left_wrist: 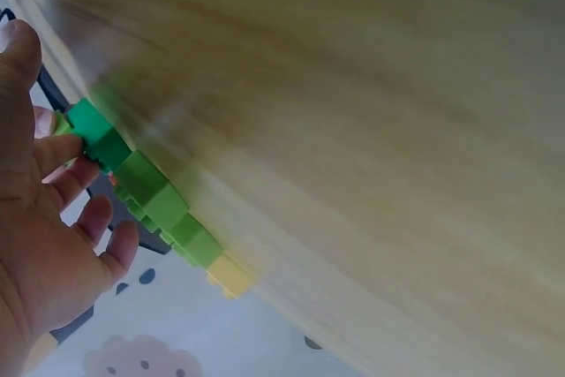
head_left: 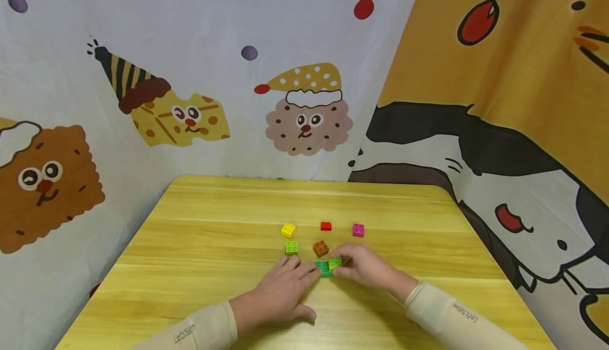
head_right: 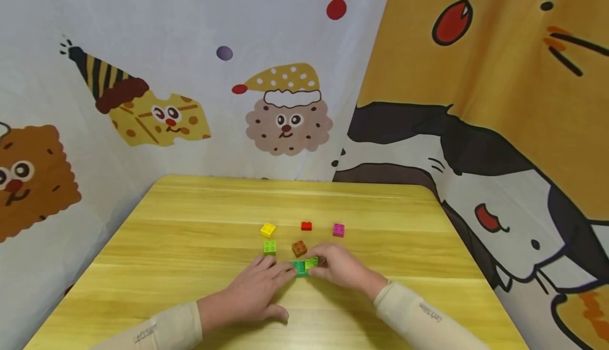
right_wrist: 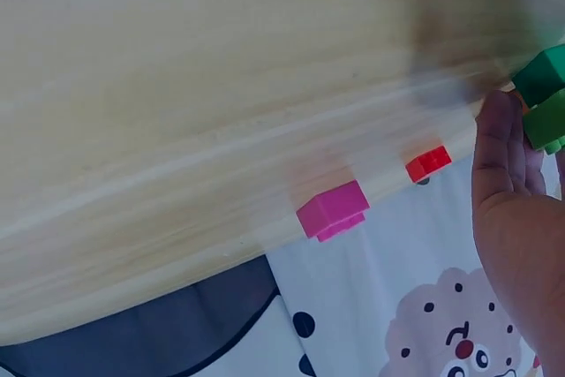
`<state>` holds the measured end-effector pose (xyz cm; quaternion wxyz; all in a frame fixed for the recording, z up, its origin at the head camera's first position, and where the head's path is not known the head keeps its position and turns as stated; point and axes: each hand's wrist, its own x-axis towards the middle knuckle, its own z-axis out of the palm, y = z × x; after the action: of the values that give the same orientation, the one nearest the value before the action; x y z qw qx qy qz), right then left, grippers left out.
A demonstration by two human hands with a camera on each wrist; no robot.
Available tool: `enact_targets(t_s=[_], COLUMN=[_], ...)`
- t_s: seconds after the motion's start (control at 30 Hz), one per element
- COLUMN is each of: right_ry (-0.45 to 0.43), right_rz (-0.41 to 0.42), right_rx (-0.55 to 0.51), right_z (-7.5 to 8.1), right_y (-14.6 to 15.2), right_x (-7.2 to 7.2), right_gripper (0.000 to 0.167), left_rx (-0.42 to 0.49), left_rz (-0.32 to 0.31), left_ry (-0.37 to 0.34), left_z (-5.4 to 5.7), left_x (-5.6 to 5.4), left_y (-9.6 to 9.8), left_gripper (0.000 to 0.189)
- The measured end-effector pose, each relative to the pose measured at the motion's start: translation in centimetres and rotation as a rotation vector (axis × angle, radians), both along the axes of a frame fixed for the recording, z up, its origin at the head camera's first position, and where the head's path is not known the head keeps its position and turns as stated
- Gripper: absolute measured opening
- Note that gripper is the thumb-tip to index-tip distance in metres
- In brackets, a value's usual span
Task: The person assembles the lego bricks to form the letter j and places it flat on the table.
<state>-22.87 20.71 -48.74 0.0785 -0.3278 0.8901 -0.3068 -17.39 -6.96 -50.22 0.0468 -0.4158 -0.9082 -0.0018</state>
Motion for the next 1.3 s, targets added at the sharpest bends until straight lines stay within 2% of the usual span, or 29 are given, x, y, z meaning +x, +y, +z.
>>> enact_targets(t_s=[0.17,0.67,0.87,0.97,1.07,1.2,1.3], right_ry=[0.009,-0.078,-0.206,-0.267,-0.292,-0.296,-0.301], right_rz=[-0.023,-0.073,-0.067,-0.084,-0.095,-0.096,-0.096], right_rx=[-0.031,-0.138,-0.238,-0.242,-0.235,-0.233,-0.235], right_z=[-0.3,-0.9,-1.3,-1.4,-1.4,-1.4,-1.4], right_y=[0.0,0.0,0.4,0.6,0.8,0.8,0.7], right_x=[0.3,0.1,-0.1,-0.1,-0.2,-0.2,-0.2], right_gripper=[0.028,0.031,0.033,0.033,0.032,0.03,0.03], left_rx=[-0.012,-0.004,0.001,-0.001,-0.003,0.038,0.12], left_rz=[0.008,0.016,0.012,0.015,0.016,0.019,0.058], left_ry=[-0.011,-0.025,-0.033,-0.034,-0.037,-0.059,-0.067], left_z=[0.0,0.0,0.0,0.0,0.0,0.3,0.8], left_x=[0.0,0.1,0.1,0.1,0.2,0.1,-0.3], left_y=[0.0,-0.1,-0.1,0.0,0.0,-0.2,-0.8], left_gripper=[0.098,0.1,0.1,0.1,0.099,0.096,0.091])
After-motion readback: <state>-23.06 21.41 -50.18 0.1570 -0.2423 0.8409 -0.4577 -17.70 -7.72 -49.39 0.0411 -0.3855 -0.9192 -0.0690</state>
